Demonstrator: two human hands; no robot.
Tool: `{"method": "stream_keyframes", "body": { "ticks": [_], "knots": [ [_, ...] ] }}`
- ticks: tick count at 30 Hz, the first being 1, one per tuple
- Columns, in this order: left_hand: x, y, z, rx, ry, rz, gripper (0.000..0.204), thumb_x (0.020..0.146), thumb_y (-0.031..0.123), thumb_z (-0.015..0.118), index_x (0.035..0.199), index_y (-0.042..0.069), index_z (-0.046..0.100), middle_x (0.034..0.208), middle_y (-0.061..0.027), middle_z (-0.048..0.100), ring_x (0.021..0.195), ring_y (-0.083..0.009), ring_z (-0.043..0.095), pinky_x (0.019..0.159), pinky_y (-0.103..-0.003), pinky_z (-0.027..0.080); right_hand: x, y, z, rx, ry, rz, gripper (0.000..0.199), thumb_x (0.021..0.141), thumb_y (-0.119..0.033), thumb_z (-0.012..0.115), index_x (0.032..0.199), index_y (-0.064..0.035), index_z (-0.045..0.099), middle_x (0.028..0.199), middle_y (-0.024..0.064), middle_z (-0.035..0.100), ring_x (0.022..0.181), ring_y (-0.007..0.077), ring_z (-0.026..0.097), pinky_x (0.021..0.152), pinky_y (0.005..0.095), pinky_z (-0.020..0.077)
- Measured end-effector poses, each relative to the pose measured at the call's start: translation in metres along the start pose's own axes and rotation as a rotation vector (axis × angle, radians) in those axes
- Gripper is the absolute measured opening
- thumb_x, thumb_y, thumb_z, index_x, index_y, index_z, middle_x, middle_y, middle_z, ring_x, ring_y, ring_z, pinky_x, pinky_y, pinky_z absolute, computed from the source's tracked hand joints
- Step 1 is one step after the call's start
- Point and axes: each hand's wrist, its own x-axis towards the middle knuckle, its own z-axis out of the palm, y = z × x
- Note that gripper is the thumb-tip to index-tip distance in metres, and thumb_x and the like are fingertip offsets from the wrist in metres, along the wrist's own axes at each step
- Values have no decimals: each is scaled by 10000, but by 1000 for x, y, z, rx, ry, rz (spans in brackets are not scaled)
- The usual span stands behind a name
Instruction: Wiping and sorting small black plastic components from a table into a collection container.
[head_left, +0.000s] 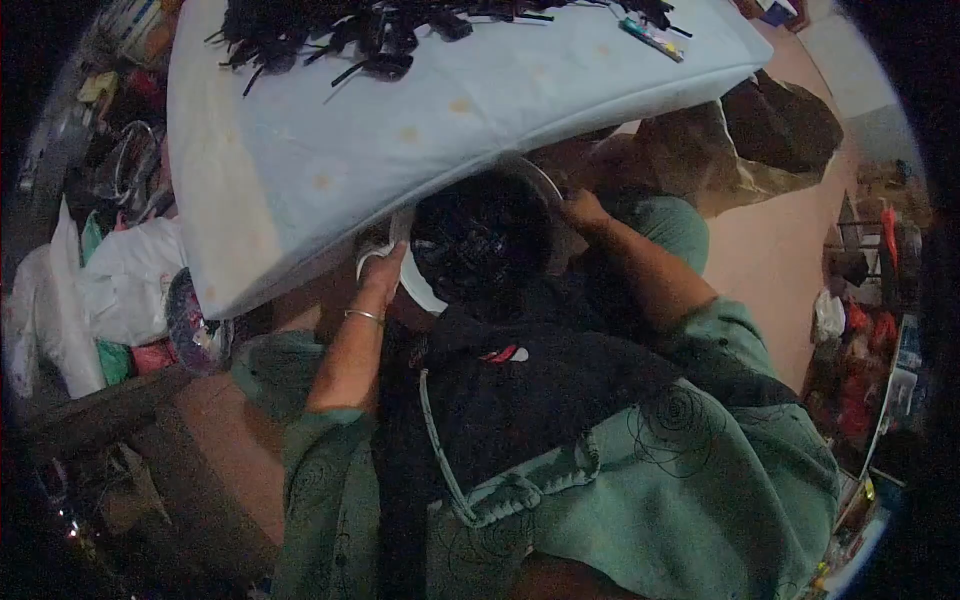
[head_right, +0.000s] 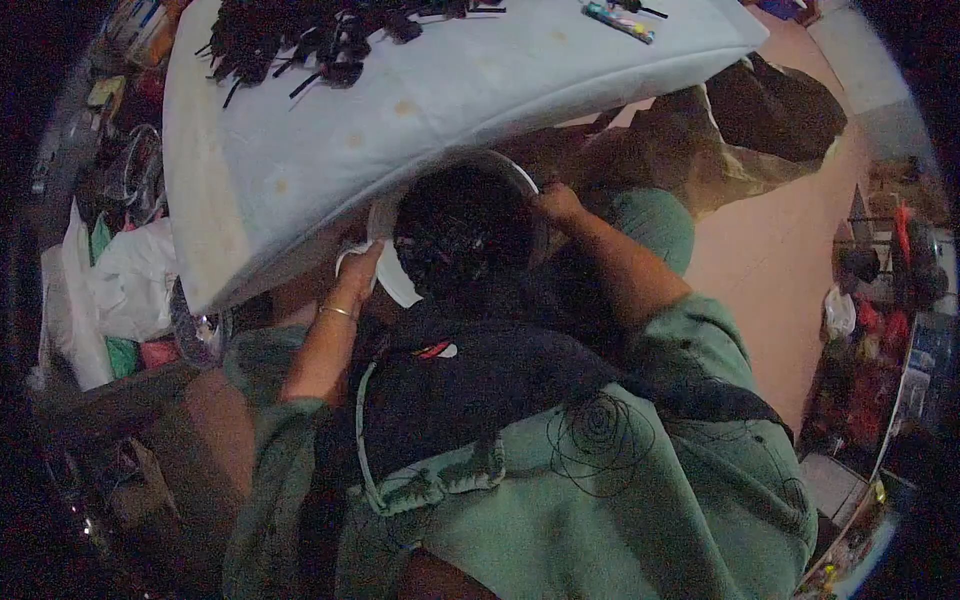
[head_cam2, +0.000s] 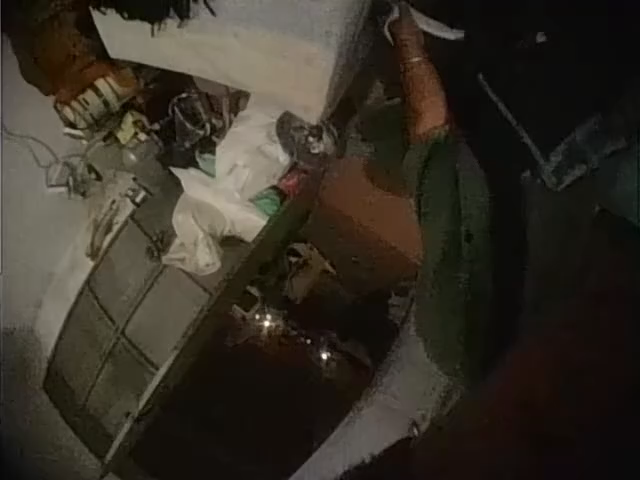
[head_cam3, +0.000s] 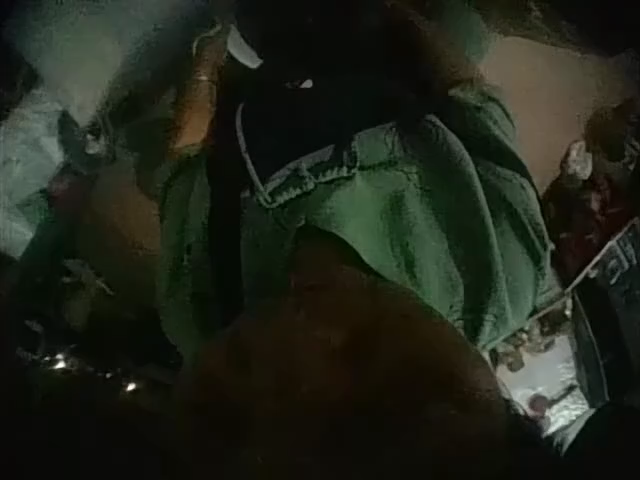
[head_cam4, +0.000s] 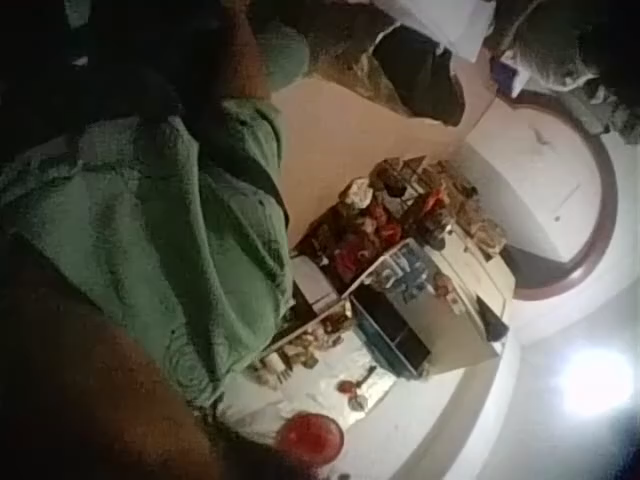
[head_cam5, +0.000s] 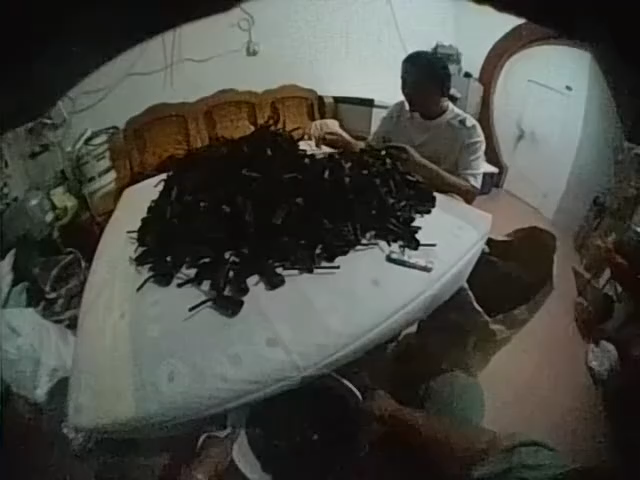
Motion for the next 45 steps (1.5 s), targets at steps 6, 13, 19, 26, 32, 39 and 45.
{"method": "stream_keyframes", "body": {
  "ticks": [6, 13, 19, 26, 32, 39, 45],
  "knots": [
    [-4, 8, 1, 277, 39, 68, 588, 706, 503, 604, 840, -70, 603, 797, -107, 597, 675, -203, 551, 626, -314, 439, 9, -3, 45, 479, 0, 554, 276, 793, -245, 472, 859, -17, 612, 918, 195, 589, 840, 335, 569, 742, 412, 441],
    [-8, -29, -26, 424, 75, -168, 698, 683, 427, 644, 1144, -43, 411, 992, -241, 539, 926, -317, 524, 795, -381, 408, 14, -25, -7, 525, -122, 467, 293, 766, -258, 515, 918, -30, 617, 945, 157, 600, 895, 306, 576, 754, 382, 456],
    [-68, 26, -15, 1010, 219, 723, 555, 662, 355, 623, 1054, -19, 499, 1014, -236, 528, 984, -373, 487, 854, -420, 385, 1, -47, -41, 438, -187, 511, 257, 746, -207, 550, 943, -59, 622, 988, 113, 601, 921, 255, 586, 745, 354, 473],
    [-71, 14, 26, 1078, -316, 687, 370, 688, 290, 531, 1029, 154, 580, 1034, -78, 572, 965, -300, 525, 825, -383, 420, -14, -67, -65, 189, -89, 391, 233, 784, -153, 484, 952, -66, 619, 978, 121, 603, 896, 251, 596, 752, 354, 475],
    [-88, 49, 42, 1244, -539, 337, 430, 712, 353, 508, 1091, 153, 547, 1141, -60, 523, 1020, -276, 504, 853, -366, 405, -26, -108, -52, 170, 67, -145, 244, 765, -145, 465, 970, -42, 550, 848, 138, 600, 805, 298, 600, 702, 414, 468],
    [-87, 41, 46, 1190, -615, 107, 446, 721, 382, 488, 1083, 128, 549, 1108, -92, 538, 997, -292, 517, 841, -377, 406, -9, -116, 0, 152, -327, -338, 223, 744, -164, 479, 850, -12, 603, 808, 149, 602, 768, 305, 603, 628, 457, 478],
    [-82, 42, 48, 1191, -654, -38, 466, 729, 407, 470, 1077, 107, 551, 1079, -118, 551, 978, -307, 527, 832, -387, 407, -38, -111, 61, 206, -302, -385, 229, 736, -166, 491, 865, -32, 623, 857, 153, 612, 786, 304, 604, 635, 450, 486]
  ]
}}
